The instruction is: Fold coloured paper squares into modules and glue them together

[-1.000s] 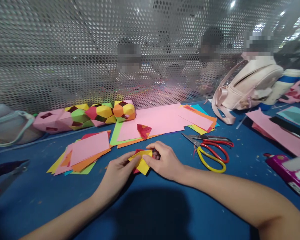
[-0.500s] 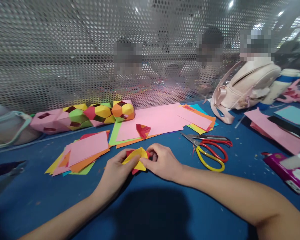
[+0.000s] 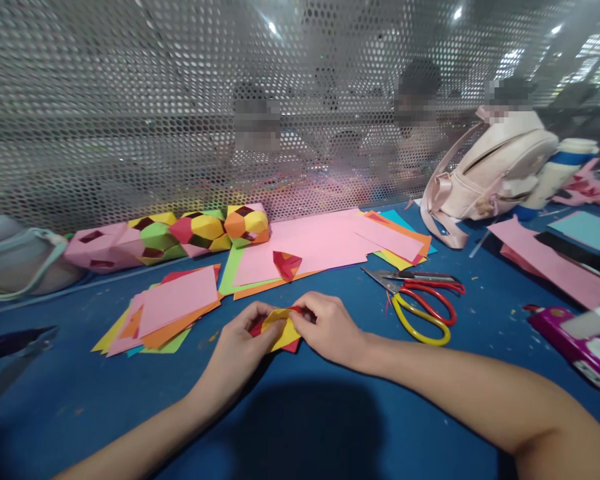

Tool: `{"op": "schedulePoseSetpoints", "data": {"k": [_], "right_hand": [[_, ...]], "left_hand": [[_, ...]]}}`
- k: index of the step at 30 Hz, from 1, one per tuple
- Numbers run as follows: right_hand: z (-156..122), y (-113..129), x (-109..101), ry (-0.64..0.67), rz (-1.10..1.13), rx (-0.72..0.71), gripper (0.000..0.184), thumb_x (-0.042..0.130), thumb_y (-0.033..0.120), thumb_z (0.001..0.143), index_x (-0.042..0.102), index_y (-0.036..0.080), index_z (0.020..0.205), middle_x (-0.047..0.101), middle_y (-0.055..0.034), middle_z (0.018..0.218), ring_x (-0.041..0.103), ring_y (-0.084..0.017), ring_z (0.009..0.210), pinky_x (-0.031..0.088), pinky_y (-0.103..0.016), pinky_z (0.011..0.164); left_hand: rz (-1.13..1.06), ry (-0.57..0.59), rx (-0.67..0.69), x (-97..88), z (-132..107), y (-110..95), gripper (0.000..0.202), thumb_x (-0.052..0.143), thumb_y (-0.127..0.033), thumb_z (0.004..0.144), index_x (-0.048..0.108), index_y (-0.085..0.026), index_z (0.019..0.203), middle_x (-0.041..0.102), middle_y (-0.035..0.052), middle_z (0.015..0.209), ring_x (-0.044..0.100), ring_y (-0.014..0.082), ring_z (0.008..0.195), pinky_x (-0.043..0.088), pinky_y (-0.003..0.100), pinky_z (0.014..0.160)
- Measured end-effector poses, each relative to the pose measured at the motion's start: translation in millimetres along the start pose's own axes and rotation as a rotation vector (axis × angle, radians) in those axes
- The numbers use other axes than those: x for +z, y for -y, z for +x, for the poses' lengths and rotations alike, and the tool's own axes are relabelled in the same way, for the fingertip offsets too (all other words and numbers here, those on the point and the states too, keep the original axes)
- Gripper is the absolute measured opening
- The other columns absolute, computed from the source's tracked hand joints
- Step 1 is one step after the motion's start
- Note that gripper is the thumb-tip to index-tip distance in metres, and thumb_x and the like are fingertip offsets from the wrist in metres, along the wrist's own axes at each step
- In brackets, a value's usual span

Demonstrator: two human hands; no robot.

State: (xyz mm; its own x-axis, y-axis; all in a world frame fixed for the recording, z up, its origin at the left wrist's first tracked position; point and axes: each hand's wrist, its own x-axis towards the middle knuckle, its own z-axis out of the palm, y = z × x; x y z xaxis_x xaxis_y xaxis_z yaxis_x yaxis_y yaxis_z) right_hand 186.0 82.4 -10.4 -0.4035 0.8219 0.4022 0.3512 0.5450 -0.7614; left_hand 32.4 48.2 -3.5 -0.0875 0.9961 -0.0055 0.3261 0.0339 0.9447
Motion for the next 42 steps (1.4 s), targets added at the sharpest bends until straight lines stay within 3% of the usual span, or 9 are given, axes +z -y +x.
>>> {"op": "schedulePoseSetpoints", "data": {"k": [6, 11, 25, 33, 36, 42], "right_hand": [[1, -4, -1, 0.001, 0.002, -0.131, 0.012, 0.052, 0.016, 0.083, 0.058, 0.015, 0.072, 0.054, -0.0001, 0.065, 0.05, -0.01, 0.061, 0.038, -0.021, 0.057], [1, -4, -1, 0.027, 0.004, -0.157, 0.012, 0.052, 0.016, 0.082, 0.058, 0.015, 0.072, 0.051, 0.0013, 0.063, 0.047, -0.009, 0.058, 0.037, -0.02, 0.055], [1, -4, -3, 0.065, 0.013, -0.158, 0.009, 0.053, 0.014, 0.08, 0.058, 0.015, 0.073, 0.049, 0.0024, 0.062, 0.045, -0.009, 0.057, 0.037, -0.02, 0.055], [2, -4, -4, 0.073, 0.001, -0.147, 0.009, 0.053, 0.016, 0.081, 0.059, 0.015, 0.074, 0.051, 0.0016, 0.063, 0.046, -0.009, 0.057, 0.037, -0.02, 0.055], [1, -2, -5, 0.08, 0.012, -0.136, 0.009, 0.053, 0.015, 0.081, 0.059, 0.015, 0.074, 0.051, 0.0015, 0.063, 0.046, -0.009, 0.057, 0.038, -0.02, 0.055], [0, 3, -6, 0.075, 0.021, -0.049, 0.011, 0.058, 0.022, 0.079, 0.061, 0.014, 0.085, 0.057, -0.0014, 0.071, 0.05, -0.011, 0.061, 0.041, -0.022, 0.057]], "left_hand": [[-0.022, 0.07, 0.07, -1.6, -2, -3, 0.021, 0.057, -0.034, 0.077, 0.061, -0.019, 0.09, 0.065, 0.0004, 0.086, 0.059, 0.0156, 0.079, 0.046, 0.023, 0.07], [0.034, 0.058, 0.09, -2.8, -3, -1, 0.022, 0.053, -0.037, 0.081, 0.065, -0.018, 0.077, 0.066, 0.0002, 0.074, 0.059, 0.0154, 0.072, 0.046, 0.022, 0.064], [0.022, 0.093, 0.05, -9.6, -7, -4, 0.028, 0.049, -0.039, 0.084, 0.068, -0.019, 0.09, 0.068, 0.0011, 0.084, 0.059, 0.0165, 0.082, 0.045, 0.022, 0.072], [0.029, 0.078, 0.084, -7.6, -7, -8, 0.025, 0.056, -0.036, 0.077, 0.063, -0.02, 0.094, 0.066, 0.0002, 0.079, 0.06, 0.0159, 0.073, 0.048, 0.023, 0.063], [0.044, 0.065, 0.1, -4.5, -6, -7, 0.017, 0.058, -0.032, 0.074, 0.061, -0.02, 0.085, 0.064, -0.0011, 0.074, 0.058, 0.0141, 0.066, 0.047, 0.023, 0.06], [-0.028, -0.051, 0.009, -4.6, -4, -3, 0.016, 0.059, -0.034, 0.073, 0.057, -0.019, 0.077, 0.056, -0.0047, 0.063, 0.05, 0.0104, 0.055, 0.041, 0.019, 0.05]]}}
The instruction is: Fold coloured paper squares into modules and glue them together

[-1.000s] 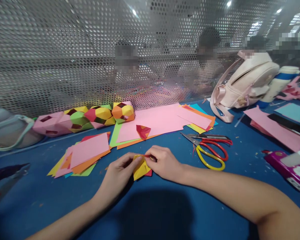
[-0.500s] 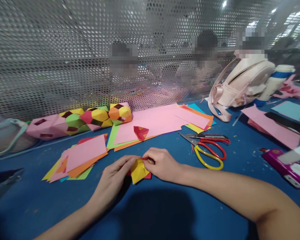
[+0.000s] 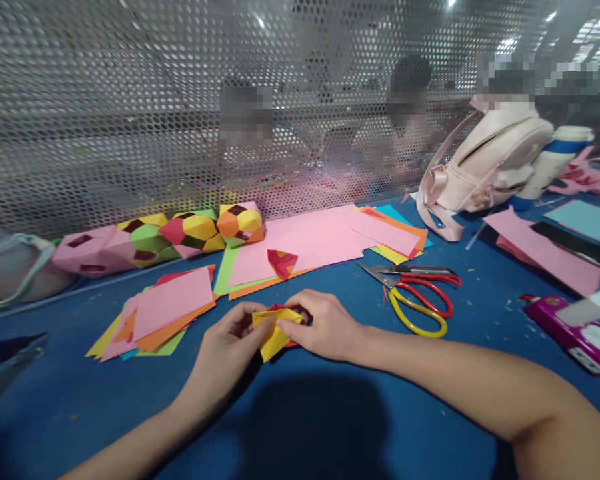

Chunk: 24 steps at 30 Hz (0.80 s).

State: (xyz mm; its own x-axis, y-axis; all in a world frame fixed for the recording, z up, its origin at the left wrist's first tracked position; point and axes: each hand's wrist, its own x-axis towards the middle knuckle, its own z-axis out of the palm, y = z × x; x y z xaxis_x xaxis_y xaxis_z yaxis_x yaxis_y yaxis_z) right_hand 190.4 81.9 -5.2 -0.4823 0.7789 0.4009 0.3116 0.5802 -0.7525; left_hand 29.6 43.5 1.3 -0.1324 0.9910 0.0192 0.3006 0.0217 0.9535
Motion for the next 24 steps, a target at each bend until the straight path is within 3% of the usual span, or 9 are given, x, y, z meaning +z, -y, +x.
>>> {"op": "schedulePoseSetpoints", "data": {"k": [7, 11, 17, 24], "right_hand": [[0.0, -4.6, 1.0, -0.038, -0.025, 0.028, 0.017, 0.05, 0.015, 0.083, 0.061, 0.014, 0.07, 0.06, -0.0001, 0.063, 0.053, -0.01, 0.058, 0.04, -0.02, 0.057], [-1.1, -4.4, 2.2, -0.029, -0.015, 0.033, 0.018, 0.051, 0.015, 0.082, 0.062, 0.014, 0.068, 0.06, 0.0, 0.062, 0.052, -0.009, 0.057, 0.04, -0.02, 0.056], [0.2, -0.9, 2.1, -0.01, 0.002, 0.056, 0.011, 0.057, 0.021, 0.079, 0.065, 0.014, 0.081, 0.059, 0.0002, 0.063, 0.05, -0.009, 0.054, 0.04, -0.02, 0.052], [-0.5, -0.7, -1.1, -0.028, -0.016, 0.031, 0.021, 0.049, 0.017, 0.084, 0.066, 0.015, 0.072, 0.066, -0.0026, 0.069, 0.058, -0.011, 0.062, 0.043, -0.021, 0.061]], "left_hand": [[-0.109, 0.047, -0.041, 1.5, -1.1, -5.5, 0.019, 0.059, -0.034, 0.07, 0.053, -0.019, 0.079, 0.055, -0.0045, 0.068, 0.052, 0.0105, 0.057, 0.044, 0.02, 0.051], [0.025, 0.11, -0.005, 3.3, -1.2, -7.7, 0.022, 0.061, -0.034, 0.068, 0.055, -0.019, 0.083, 0.06, -0.0017, 0.074, 0.058, 0.0149, 0.066, 0.047, 0.024, 0.057], [0.088, 0.061, -0.023, 0.5, 1.8, -5.3, 0.015, 0.059, -0.033, 0.071, 0.059, -0.019, 0.074, 0.06, -0.002, 0.066, 0.055, 0.0139, 0.059, 0.043, 0.021, 0.051], [0.059, 0.066, -0.057, 0.2, 2.3, -3.5, 0.019, 0.061, -0.036, 0.07, 0.059, -0.018, 0.075, 0.058, -0.0035, 0.062, 0.051, 0.0122, 0.053, 0.039, 0.02, 0.047]]}}
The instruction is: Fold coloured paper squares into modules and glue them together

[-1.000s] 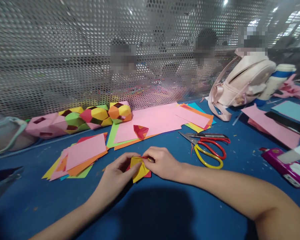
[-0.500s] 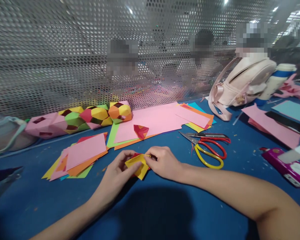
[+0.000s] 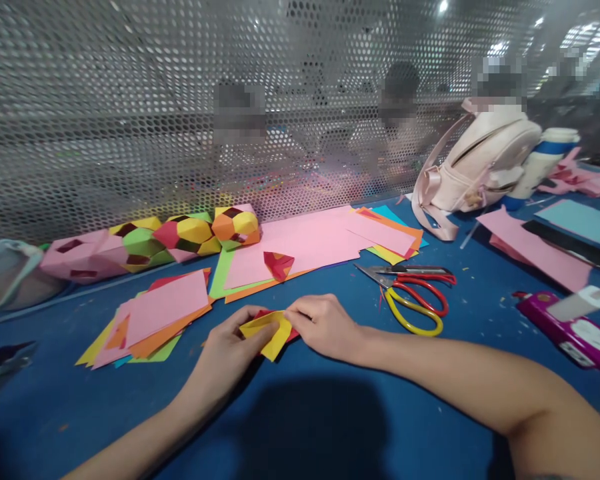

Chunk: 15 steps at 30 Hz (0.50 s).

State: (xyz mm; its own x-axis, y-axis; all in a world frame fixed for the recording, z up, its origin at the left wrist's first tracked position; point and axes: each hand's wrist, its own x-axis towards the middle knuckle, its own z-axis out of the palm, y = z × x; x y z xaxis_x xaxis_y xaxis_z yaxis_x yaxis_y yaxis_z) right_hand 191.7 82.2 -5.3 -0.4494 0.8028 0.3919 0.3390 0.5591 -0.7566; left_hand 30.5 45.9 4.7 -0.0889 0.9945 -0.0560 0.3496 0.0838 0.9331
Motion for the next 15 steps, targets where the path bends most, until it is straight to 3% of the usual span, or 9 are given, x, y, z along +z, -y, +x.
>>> {"op": "schedulePoseSetpoints", "data": {"k": [6, 15], "right_hand": [[-0.3, 0.8, 1.1, 0.002, 0.025, -0.013, 0.014, 0.06, 0.024, 0.079, 0.066, 0.013, 0.087, 0.062, -0.0025, 0.07, 0.054, -0.011, 0.059, 0.043, -0.021, 0.056], [1.7, -0.5, 4.4, -0.031, 0.078, -0.167, 0.012, 0.054, 0.018, 0.083, 0.066, 0.016, 0.084, 0.06, -0.0036, 0.074, 0.056, -0.012, 0.069, 0.046, -0.024, 0.064]], "left_hand": [[0.011, 0.037, 0.028, 0.1, 0.1, 0.3, 0.018, 0.058, -0.036, 0.072, 0.06, -0.019, 0.076, 0.06, -0.0023, 0.064, 0.054, 0.0137, 0.057, 0.041, 0.021, 0.05], [0.093, 0.11, 0.123, 1.5, 1.5, 1.2, 0.016, 0.055, -0.032, 0.073, 0.065, -0.019, 0.074, 0.063, -0.0015, 0.065, 0.055, 0.0147, 0.06, 0.043, 0.022, 0.054]]}}
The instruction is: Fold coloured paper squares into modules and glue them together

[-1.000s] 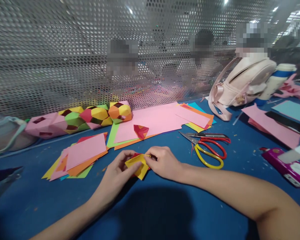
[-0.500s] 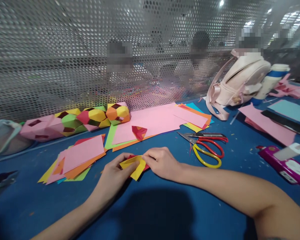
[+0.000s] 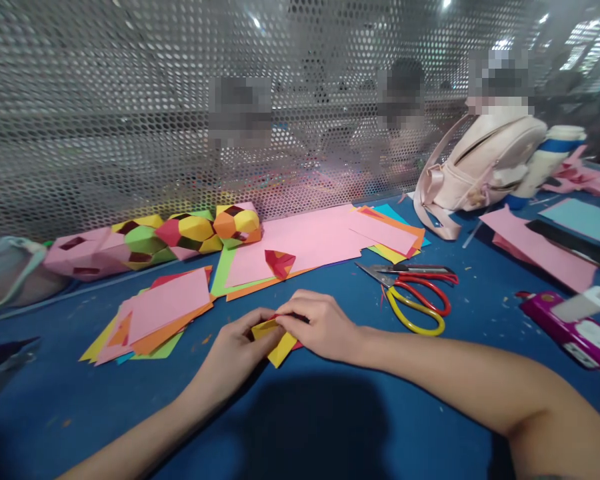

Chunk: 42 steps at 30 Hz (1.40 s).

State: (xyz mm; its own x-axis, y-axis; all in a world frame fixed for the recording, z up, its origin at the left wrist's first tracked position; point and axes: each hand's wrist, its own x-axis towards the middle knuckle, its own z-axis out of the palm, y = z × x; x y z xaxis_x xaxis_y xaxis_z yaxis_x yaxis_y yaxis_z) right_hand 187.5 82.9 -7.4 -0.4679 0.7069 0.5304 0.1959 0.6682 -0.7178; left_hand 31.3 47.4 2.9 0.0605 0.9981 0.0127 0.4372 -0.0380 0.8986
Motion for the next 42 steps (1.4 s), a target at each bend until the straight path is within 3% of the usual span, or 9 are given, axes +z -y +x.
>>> {"op": "schedulePoseSetpoints", "data": {"k": [5, 11, 16, 22, 28, 42], "right_hand": [[0.4, 2.1, 1.2, -0.025, 0.03, 0.021, 0.014, 0.053, 0.016, 0.083, 0.065, 0.015, 0.077, 0.06, -0.0029, 0.07, 0.056, -0.012, 0.066, 0.046, -0.024, 0.063], [-0.5, 1.6, -1.5, 0.005, 0.047, 0.055, 0.014, 0.055, 0.016, 0.082, 0.065, 0.014, 0.09, 0.062, -0.0051, 0.081, 0.058, -0.013, 0.074, 0.047, -0.025, 0.068], [1.0, 0.9, -1.5, 0.001, 0.022, 0.132, 0.016, 0.051, 0.015, 0.084, 0.067, 0.014, 0.08, 0.06, -0.0025, 0.072, 0.056, -0.011, 0.067, 0.044, -0.023, 0.063], [0.3, 2.7, -3.9, 0.019, 0.064, 0.165, 0.016, 0.051, 0.018, 0.085, 0.067, 0.014, 0.082, 0.06, -0.0022, 0.074, 0.055, -0.011, 0.069, 0.043, -0.023, 0.064], [3.0, 1.2, -4.9, 0.047, 0.146, 0.293, 0.016, 0.052, 0.019, 0.083, 0.067, 0.015, 0.078, 0.06, -0.0011, 0.074, 0.055, -0.011, 0.069, 0.042, -0.022, 0.063], [3.7, -0.2, -4.0, 0.021, 0.199, 0.353, 0.012, 0.057, 0.019, 0.077, 0.066, 0.015, 0.072, 0.06, -0.0005, 0.071, 0.053, -0.011, 0.066, 0.041, -0.022, 0.06]], "left_hand": [[0.008, -0.011, 0.017, 0.1, -0.3, -1.8, 0.015, 0.056, -0.03, 0.072, 0.066, -0.019, 0.075, 0.064, -0.0017, 0.064, 0.055, 0.0142, 0.058, 0.042, 0.022, 0.053], [-0.05, -0.007, -0.042, -1.4, 2.1, 2.2, 0.018, 0.058, -0.035, 0.073, 0.063, -0.018, 0.075, 0.059, -0.0026, 0.061, 0.05, 0.0124, 0.054, 0.04, 0.021, 0.049], [-0.083, -0.003, -0.057, -0.4, -0.5, 1.6, 0.024, 0.061, -0.038, 0.073, 0.062, -0.018, 0.085, 0.059, -0.0023, 0.069, 0.051, 0.0125, 0.058, 0.04, 0.02, 0.05], [-0.115, 0.03, -0.039, -0.4, -3.4, 2.8, 0.029, 0.049, -0.043, 0.082, 0.061, -0.018, 0.089, 0.058, -0.0022, 0.071, 0.051, 0.0126, 0.063, 0.04, 0.021, 0.056], [-0.146, 0.065, -0.071, -0.6, -2.0, 5.0, 0.03, 0.05, -0.042, 0.082, 0.063, -0.016, 0.091, 0.059, -0.0012, 0.072, 0.05, 0.0129, 0.064, 0.039, 0.021, 0.055], [-0.072, 0.042, -0.004, -2.3, -3.4, -0.8, 0.032, 0.046, -0.039, 0.084, 0.067, -0.016, 0.091, 0.063, 0.0009, 0.072, 0.053, 0.0153, 0.067, 0.041, 0.023, 0.06]]}}
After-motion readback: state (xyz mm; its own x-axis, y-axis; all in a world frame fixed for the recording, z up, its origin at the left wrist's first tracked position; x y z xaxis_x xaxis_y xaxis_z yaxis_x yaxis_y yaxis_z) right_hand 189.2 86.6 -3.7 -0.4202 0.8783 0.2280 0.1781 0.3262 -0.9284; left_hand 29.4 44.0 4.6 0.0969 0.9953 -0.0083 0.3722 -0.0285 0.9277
